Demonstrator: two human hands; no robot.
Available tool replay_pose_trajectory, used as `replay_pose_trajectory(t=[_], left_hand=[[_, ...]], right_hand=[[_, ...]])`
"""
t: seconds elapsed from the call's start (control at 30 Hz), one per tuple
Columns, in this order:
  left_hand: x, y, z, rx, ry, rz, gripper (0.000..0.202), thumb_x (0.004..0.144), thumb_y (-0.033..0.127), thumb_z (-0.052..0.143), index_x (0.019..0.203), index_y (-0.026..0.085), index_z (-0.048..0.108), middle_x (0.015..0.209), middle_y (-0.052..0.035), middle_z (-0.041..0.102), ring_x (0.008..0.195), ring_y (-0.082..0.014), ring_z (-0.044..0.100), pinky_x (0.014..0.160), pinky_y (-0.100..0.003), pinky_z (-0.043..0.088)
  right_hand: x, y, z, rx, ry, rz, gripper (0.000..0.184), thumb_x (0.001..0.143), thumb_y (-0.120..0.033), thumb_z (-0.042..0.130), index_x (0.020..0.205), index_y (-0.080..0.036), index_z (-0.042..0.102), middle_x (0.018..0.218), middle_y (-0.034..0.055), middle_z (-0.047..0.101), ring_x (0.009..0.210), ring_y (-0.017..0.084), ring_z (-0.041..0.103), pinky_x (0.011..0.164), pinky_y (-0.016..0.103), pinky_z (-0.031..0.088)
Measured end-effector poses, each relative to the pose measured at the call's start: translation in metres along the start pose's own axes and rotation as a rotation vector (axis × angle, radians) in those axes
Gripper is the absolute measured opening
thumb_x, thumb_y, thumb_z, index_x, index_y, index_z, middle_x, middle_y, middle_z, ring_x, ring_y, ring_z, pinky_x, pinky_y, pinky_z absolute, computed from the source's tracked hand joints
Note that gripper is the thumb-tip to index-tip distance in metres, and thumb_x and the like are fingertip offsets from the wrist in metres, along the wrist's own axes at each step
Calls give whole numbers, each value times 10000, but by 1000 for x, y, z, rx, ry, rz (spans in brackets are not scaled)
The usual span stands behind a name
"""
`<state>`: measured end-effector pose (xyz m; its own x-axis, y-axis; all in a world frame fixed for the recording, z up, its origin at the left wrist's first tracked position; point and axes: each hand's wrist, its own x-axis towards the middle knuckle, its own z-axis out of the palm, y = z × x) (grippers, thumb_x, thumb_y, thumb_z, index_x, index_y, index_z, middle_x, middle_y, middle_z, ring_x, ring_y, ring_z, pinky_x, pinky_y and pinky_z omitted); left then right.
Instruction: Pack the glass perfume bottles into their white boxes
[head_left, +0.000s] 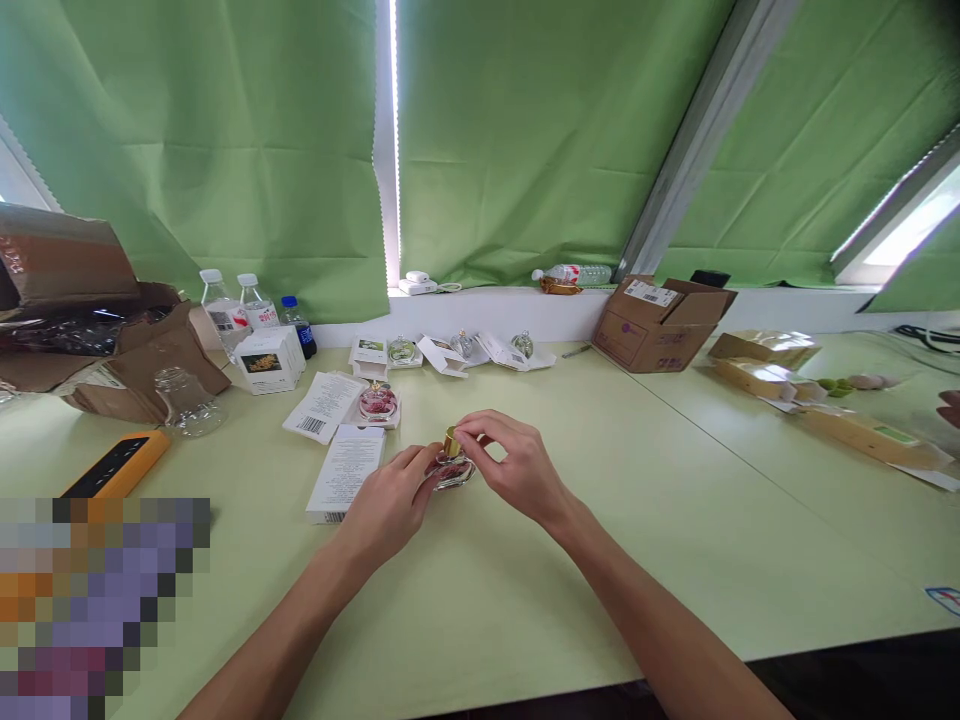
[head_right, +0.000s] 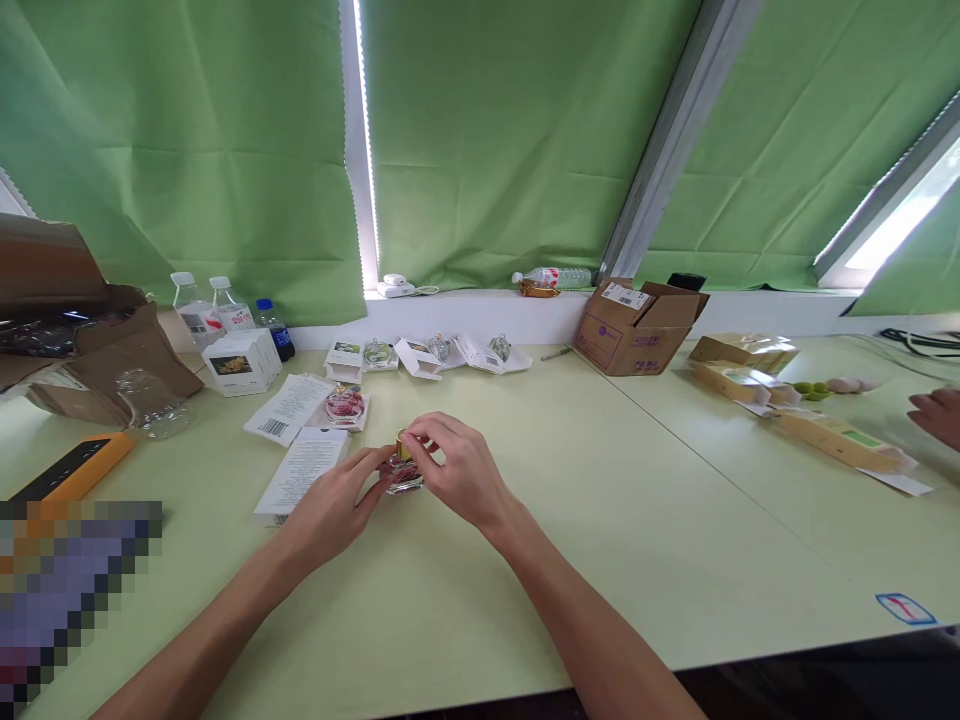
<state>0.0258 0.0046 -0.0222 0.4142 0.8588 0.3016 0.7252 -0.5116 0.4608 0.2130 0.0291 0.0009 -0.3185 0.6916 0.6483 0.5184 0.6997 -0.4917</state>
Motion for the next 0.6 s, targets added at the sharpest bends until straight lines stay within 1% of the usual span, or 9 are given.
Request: replay_pose_trajectory(t=[0.1,0.27,0.47,0.6], left_hand=[[0,0,1,4,10,0,326,955,261,358,1268,278,445,1179,-45,602,982,-210,620,723,-299,494],[-1,0,1,-7,17,0,320,962,286,353,1268,289,448,1185,-38,604,994,-209,617,733,-298,495],[-1,0,0,-8,12,3,328,955,280,369,1271,291,454,1180,-44,610,983,-212,625,715,-294,499],[-1,0,0,-4,16,-2,324,957,266,360,1263,297,460,1172,-38,612,974,-209,628,713,-292,499]], right_hand=[[0,1,0,2,1,1,155,920,-251,486,838,-221,614,915,48,684,826,181,640,766,324,544],[-1,2,0,7,-22,12,159,914,-249,495,796,-216,597,888,41,683,828,179,644,763,323,540],[-1,1,1,73,-30,54,179,910,-270,506,765,-215,597,834,37,677,820,182,651,658,293,552],[0,0,0,103,-29,78,195,905,-281,513,744,-216,601,804,35,675,791,180,652,643,292,558]])
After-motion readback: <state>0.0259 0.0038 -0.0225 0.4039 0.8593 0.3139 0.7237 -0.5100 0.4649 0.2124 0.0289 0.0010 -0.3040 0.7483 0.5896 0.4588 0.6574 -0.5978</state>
